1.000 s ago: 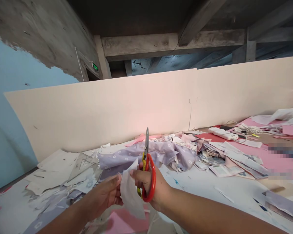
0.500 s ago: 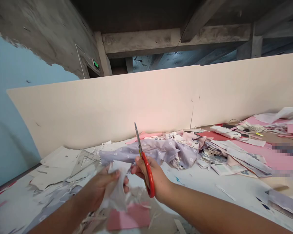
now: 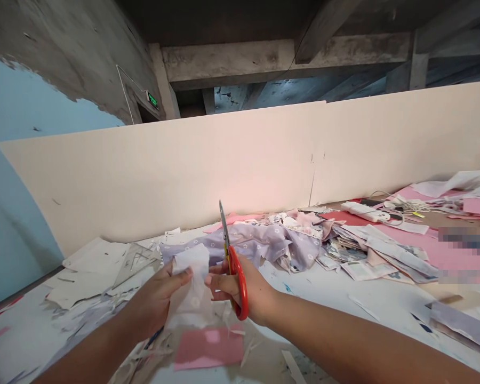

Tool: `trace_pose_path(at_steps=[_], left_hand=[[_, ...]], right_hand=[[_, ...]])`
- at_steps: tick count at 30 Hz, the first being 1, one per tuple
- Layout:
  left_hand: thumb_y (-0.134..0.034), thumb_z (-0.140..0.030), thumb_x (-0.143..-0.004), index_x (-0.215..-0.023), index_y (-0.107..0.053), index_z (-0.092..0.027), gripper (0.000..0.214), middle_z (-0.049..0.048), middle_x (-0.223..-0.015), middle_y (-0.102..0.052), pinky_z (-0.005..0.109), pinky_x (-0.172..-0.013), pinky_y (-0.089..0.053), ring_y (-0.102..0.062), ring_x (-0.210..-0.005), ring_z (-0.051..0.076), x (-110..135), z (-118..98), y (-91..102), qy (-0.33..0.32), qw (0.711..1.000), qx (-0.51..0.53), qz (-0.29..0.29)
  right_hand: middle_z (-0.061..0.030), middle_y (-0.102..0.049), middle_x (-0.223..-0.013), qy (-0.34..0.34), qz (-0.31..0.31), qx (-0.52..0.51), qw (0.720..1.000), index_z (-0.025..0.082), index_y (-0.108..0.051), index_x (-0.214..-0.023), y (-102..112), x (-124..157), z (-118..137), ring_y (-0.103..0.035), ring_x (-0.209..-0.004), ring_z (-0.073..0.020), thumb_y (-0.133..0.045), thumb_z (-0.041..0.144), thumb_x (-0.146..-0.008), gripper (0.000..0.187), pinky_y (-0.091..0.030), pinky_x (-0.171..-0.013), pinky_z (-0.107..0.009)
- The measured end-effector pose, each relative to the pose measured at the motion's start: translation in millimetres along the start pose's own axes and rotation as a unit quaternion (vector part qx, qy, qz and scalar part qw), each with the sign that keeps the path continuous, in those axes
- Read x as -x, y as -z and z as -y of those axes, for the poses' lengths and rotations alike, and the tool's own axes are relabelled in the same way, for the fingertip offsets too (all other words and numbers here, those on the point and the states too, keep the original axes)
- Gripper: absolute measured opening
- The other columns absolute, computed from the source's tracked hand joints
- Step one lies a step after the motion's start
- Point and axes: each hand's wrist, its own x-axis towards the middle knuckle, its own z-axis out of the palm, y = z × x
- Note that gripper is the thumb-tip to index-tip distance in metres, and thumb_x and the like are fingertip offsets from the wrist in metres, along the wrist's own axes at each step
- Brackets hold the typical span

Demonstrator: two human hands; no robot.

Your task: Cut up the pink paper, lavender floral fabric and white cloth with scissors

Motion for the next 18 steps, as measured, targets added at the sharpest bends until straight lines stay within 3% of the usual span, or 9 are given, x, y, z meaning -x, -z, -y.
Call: trace_pose_path(at_steps=[5, 9, 13, 18], left_hand=[[-0.053, -0.041, -0.076, -0.118, -0.046, -0.023, 0.047, 0.0042, -0.086, -0.065, 0.028, -0.067, -0.043, -0.06, -0.078, 0.019, 3, 14, -6.2, 0.008, 0.998, -0.036, 0.044], [-0.054, -0.045, -0.073, -0.104, -0.056, -0.019, 0.04, -0.0001, -0.066, -0.062, 0.024, -0.057, -0.041, -0.055, -0.059, 0.014, -3, 14, 1.4, 0.005, 0.991, -0.133, 0.029], [-0.053, -0.043, -0.074, -0.094, -0.058, -0.014, 0.036, 0.0008, -0.063, -0.059, 0.023, -0.052, -0.04, -0.052, -0.054, 0.012, -9, 15, 9.0, 0.014, 0.987, -0.158, 0.036], [-0.058, -0.041, -0.072, -0.109, -0.05, -0.015, 0.046, 0.0044, -0.076, -0.062, 0.025, -0.055, -0.042, -0.055, -0.06, 0.013, -8, 18, 5.3, 0.011, 0.993, -0.093, 0.069]], right_hand=[[0.009, -0.04, -0.048, 0.0, -0.044, 0.062, 0.997, 0.019, -0.035, -0.065, 0, 1, 1, -0.043, -0.042, -0.0061, -0.068, 0.024, -0.058, 0.034, -0.032, -0.039, -0.018], [0.0094, -0.042, -0.052, 0.003, -0.106, 0.127, 0.986, 0.02, -0.035, -0.072, 2, 2, 6, -0.045, -0.042, -0.0071, -0.066, 0.022, -0.057, 0.034, -0.034, -0.039, -0.019], [0.0112, -0.039, -0.046, 0.004, -0.091, 0.171, 0.981, 0.021, -0.035, -0.073, 5, 3, 6, -0.038, -0.038, -0.0063, -0.064, 0.021, -0.058, 0.033, -0.032, -0.038, -0.019], [0.0098, -0.044, -0.055, 0.03, -0.043, 0.116, 0.992, 0.021, -0.038, -0.075, 7, 3, -4, -0.04, -0.042, -0.0067, -0.066, 0.023, -0.056, 0.034, -0.033, -0.041, -0.02]])
